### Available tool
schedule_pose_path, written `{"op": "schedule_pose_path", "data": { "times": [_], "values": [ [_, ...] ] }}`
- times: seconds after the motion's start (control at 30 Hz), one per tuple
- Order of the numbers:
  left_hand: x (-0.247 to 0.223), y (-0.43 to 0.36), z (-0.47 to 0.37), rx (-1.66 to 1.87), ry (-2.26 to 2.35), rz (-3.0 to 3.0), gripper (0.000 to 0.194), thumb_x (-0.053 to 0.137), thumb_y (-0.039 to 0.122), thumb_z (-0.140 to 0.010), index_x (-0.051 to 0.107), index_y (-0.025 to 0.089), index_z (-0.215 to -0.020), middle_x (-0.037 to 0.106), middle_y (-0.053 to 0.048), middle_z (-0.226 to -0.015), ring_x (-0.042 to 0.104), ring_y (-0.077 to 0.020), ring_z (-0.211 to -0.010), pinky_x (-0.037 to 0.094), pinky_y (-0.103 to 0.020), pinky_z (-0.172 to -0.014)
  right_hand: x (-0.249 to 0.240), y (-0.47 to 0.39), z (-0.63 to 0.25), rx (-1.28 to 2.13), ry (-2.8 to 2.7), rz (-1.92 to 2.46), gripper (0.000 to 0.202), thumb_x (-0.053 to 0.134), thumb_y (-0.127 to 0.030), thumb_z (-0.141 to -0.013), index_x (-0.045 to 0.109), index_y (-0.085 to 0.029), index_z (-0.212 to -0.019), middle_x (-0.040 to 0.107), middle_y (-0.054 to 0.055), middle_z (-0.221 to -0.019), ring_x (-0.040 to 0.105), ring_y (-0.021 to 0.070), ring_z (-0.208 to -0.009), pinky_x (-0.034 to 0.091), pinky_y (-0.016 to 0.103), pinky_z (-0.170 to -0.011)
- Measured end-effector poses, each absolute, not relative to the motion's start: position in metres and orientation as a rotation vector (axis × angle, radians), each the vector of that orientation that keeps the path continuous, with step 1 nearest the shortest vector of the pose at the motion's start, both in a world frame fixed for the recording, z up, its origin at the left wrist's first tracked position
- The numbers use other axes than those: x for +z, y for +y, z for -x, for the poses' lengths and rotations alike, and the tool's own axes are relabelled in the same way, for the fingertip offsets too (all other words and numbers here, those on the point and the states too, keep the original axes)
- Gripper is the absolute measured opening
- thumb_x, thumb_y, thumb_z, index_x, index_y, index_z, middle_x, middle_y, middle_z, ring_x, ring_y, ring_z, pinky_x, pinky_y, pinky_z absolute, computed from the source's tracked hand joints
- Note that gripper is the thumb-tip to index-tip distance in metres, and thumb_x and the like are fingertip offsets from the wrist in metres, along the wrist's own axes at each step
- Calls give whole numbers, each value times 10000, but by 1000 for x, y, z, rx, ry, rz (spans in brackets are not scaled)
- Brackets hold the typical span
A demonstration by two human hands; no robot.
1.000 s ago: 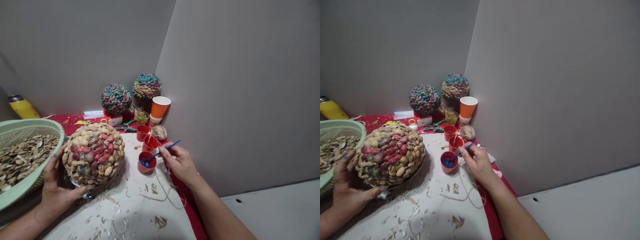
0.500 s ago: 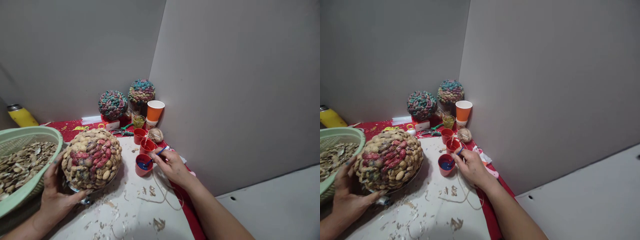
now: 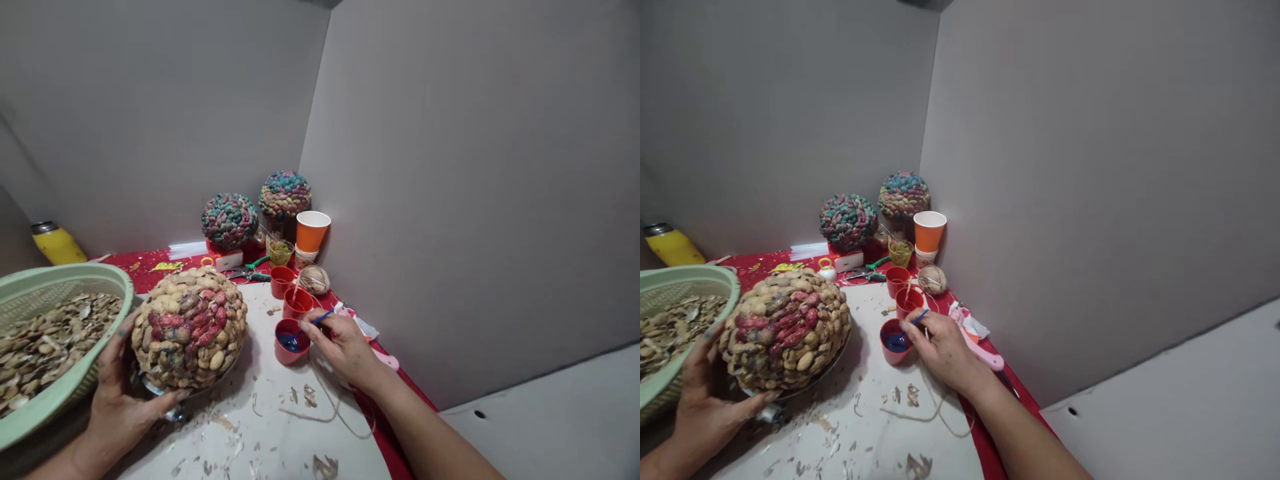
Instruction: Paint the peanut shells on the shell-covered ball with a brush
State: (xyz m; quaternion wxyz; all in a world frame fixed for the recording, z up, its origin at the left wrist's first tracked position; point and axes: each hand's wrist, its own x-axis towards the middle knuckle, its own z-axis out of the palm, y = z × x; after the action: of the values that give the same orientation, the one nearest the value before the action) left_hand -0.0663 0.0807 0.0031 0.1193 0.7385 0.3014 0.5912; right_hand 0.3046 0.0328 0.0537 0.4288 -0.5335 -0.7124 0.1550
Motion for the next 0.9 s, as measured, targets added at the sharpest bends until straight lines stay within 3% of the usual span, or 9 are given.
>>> {"op": "schedule_pose_path", "data": {
  "times": [0.17, 0.33, 0.9],
  "values": [
    [-12, 78, 72, 1666, 1077, -2037, 1095, 944, 260, -683, 340, 414, -1582, 472, -93, -1635, 454, -381, -1495, 324, -640, -1208, 53, 35, -304, 321, -1775, 1337, 342, 514, -392, -1025, 650, -192, -782, 658, 14, -671, 590, 155, -611, 448, 255, -602],
    [-15, 79, 68, 1649, 1140, -2035, 1074, 932, 322, -694, 332, 397, -1582, 481, -133, -1615, 474, -437, -1469, 333, -709, -1174, 48, 44, -304, 287, -1789, 1322, 450, 468, -480, -1033, 611, -193, -717, 639, 16, -657, 577, 156, -602, 452, 255, -593],
    [-14, 81, 62, 1743, 1175, -2074, 1087, 929, 368, -663, 355, 328, -1585, 525, -181, -1579, 479, -484, -1449, 353, -721, -1163, 41, 50, -305, 278, -1769, 1311, 545, 460, -620, -996, 612, -191, -696, 604, 18, -629, 528, 160, -584, 419, 259, -559]
  ]
}}
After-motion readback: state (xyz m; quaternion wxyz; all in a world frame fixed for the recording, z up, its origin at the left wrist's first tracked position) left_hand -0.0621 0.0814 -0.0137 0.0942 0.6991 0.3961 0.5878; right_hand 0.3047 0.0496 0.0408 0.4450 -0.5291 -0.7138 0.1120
